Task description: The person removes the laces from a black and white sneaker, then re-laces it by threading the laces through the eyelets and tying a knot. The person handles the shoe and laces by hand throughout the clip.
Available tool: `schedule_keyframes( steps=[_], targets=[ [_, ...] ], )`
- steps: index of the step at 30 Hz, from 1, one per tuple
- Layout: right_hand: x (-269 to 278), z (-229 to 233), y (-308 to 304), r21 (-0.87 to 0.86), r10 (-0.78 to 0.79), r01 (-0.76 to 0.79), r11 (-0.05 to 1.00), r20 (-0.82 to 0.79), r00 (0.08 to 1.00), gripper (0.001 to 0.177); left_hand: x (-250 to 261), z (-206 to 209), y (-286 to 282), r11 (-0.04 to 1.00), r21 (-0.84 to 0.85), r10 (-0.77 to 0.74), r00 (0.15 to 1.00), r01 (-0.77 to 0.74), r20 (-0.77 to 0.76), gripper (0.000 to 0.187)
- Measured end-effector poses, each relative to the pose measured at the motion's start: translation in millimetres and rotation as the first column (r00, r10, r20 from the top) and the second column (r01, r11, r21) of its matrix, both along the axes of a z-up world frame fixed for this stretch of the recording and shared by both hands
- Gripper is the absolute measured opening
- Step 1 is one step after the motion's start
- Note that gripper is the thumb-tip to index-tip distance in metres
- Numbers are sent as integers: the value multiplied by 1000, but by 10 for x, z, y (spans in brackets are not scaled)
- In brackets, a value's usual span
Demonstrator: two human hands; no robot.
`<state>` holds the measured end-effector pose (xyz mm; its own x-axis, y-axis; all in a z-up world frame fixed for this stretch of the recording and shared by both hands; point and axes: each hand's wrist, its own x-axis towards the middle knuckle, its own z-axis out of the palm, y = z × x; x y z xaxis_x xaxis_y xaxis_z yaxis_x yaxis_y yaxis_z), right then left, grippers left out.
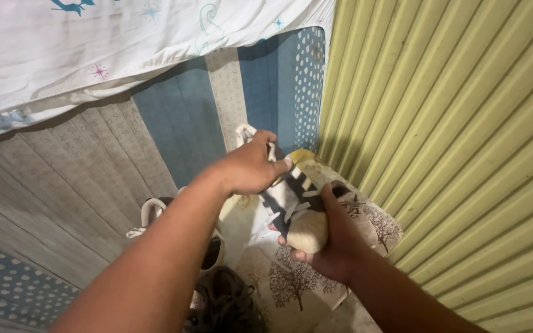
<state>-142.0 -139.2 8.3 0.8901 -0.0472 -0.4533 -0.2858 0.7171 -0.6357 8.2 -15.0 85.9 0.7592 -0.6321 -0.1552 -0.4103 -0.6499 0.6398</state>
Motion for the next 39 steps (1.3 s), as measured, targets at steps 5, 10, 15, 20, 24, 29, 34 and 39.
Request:
schedule_keyframes(
  steps=[5, 10, 15, 20, 24, 29, 34, 39],
  targets=[
    [-25, -79, 13, 29, -41, 41, 999, 1, 999, 69, -102, -156, -134, 891, -451, 105, 989, -47, 104, 51],
    [-67, -68, 54, 51, 13, -14, 999, 16, 1000, 68, -117, -208, -151, 975, -143, 197, 956, -168, 217, 51],
    [-66, -30, 83, 61, -17, 15, 998, 40, 999, 72, -59, -304, -90, 770, -604, 424, 872, -205, 244, 40],
    [-46, 63, 35, 91, -35, 19, 996, 172, 984, 73, -549, -585, 185, 570, -687, 467, 866, -451, -180, 51],
    [31, 92, 105, 66, -229, 227, 972, 27, 973, 73, -1059, -1195, 139, 840, -327, 271, 858, -432, -437, 66],
    [48, 90, 152, 20, 12, -17, 1000, 213, 977, 83, -654, -1534, 225, 594, -646, -469, 447, -479, -762, 70],
    [24, 116, 212, 0, 117, -122, 992, 296, 948, 76, -443, -1316, 329, 166, -791, -921, 194, -588, -337, 73],
    [-15, 208, 294, -139, 210, -188, 972, 164, 964, 76, -296, -1025, 322, 323, -768, -516, 577, -553, -633, 73]
  ],
)
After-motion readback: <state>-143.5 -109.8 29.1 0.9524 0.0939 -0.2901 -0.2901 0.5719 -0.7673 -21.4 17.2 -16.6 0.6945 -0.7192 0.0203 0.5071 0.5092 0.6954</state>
